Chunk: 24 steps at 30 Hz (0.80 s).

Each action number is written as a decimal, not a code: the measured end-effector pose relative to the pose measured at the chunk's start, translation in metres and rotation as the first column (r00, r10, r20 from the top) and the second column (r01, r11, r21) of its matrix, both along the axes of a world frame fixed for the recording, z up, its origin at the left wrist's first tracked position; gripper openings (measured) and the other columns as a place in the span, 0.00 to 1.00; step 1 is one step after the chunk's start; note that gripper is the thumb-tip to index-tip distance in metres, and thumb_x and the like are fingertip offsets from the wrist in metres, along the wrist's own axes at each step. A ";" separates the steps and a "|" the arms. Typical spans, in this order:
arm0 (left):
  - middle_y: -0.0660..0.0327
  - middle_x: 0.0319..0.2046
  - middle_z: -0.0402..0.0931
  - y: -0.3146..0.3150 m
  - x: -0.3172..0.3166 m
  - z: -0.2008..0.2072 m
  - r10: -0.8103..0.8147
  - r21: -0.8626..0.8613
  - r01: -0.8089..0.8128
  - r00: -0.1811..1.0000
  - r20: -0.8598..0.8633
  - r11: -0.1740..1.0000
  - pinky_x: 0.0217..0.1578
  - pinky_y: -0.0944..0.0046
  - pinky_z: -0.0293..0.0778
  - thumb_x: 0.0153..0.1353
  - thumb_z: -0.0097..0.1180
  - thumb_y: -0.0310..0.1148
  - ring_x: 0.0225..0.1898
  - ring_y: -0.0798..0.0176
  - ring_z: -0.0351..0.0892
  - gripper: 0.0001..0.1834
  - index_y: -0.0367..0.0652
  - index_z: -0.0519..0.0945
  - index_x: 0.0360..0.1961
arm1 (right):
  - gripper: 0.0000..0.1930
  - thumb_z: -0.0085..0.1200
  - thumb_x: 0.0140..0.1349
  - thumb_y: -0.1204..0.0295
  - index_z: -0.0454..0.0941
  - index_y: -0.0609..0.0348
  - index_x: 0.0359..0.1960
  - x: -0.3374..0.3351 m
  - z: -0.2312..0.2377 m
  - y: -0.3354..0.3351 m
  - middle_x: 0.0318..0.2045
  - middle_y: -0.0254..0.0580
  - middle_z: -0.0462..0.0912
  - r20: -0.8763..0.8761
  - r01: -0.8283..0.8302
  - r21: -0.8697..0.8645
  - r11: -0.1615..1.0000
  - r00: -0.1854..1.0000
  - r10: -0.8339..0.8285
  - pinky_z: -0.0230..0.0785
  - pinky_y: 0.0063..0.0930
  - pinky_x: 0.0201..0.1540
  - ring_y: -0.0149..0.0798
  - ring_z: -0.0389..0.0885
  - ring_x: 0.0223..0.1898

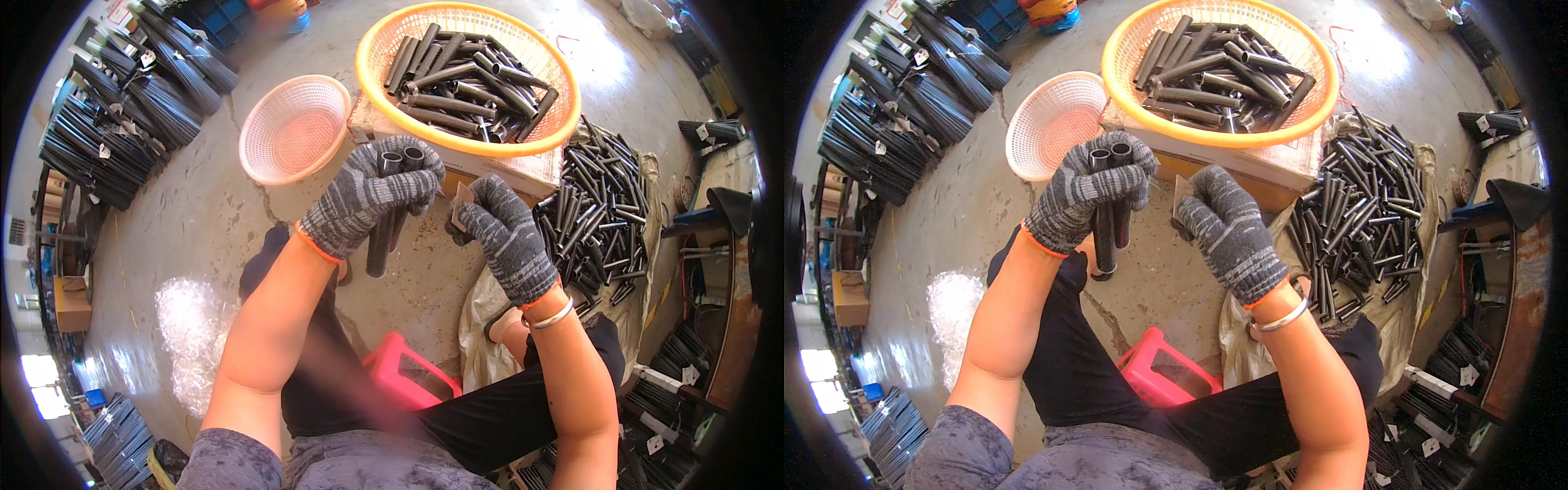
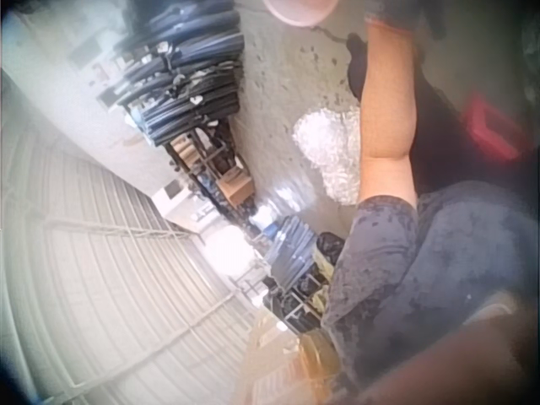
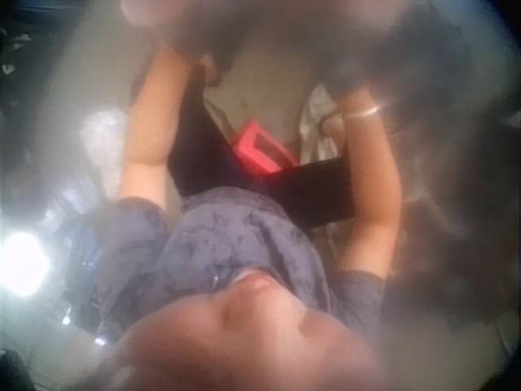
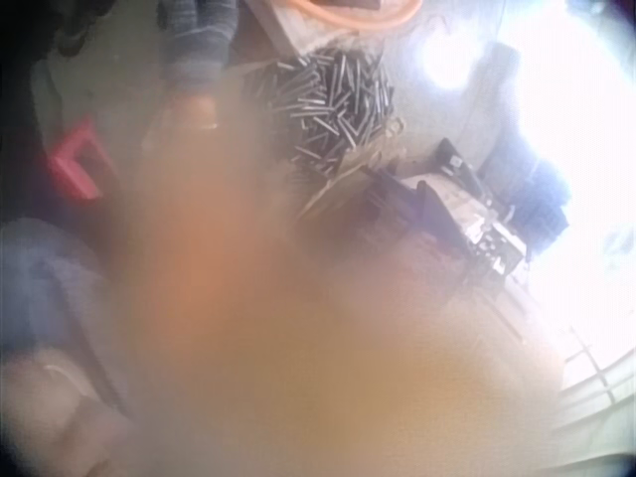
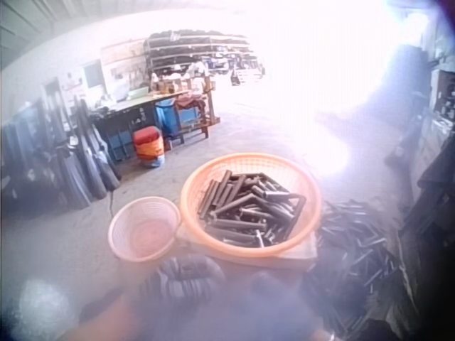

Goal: The person picks up metal tubes and small components, uses a thin metal pin to align or check parts on the tubes, and places the assembled tubes into a basket.

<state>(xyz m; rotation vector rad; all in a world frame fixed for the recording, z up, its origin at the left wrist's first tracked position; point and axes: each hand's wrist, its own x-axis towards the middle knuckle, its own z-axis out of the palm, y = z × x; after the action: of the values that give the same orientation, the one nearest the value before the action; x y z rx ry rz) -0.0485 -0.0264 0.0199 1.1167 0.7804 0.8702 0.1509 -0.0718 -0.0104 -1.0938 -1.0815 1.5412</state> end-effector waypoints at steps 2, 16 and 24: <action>0.64 0.29 0.77 0.000 0.001 0.000 0.027 0.011 -0.027 1.000 0.008 1.000 0.31 0.72 0.74 0.57 0.60 0.28 0.28 0.70 0.76 0.10 0.38 0.79 0.40 | 0.06 0.53 0.63 0.76 0.71 0.63 0.40 0.002 -0.010 0.000 0.28 0.35 0.75 0.077 -0.035 0.042 0.998 0.997 0.032 0.70 0.23 0.30 0.28 0.74 0.27; 0.64 0.28 0.77 -0.005 0.002 0.004 -0.026 0.113 0.034 0.997 -0.074 0.993 0.30 0.71 0.74 0.55 0.60 0.28 0.28 0.72 0.76 0.10 0.38 0.79 0.39 | 0.08 0.56 0.59 0.75 0.74 0.67 0.37 0.006 -0.021 0.005 0.31 0.53 0.80 0.473 -0.043 0.297 0.954 0.875 -0.108 0.72 0.37 0.37 0.52 0.79 0.32; 0.61 0.30 0.77 0.001 -0.016 0.008 0.104 0.047 -0.108 0.991 0.084 0.993 0.33 0.68 0.76 0.57 0.60 0.27 0.30 0.67 0.77 0.12 0.37 0.78 0.42 | 0.09 0.58 0.60 0.75 0.76 0.67 0.38 0.028 -0.027 0.003 0.32 0.48 0.80 0.704 -0.230 0.494 0.839 0.671 -0.230 0.72 0.33 0.40 0.42 0.79 0.33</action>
<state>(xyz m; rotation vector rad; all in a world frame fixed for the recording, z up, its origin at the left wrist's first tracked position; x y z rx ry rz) -0.0645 -0.0256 0.0280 1.0857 0.7588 1.0234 0.1784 -0.0690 -0.0375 -1.3183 -1.9379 0.6201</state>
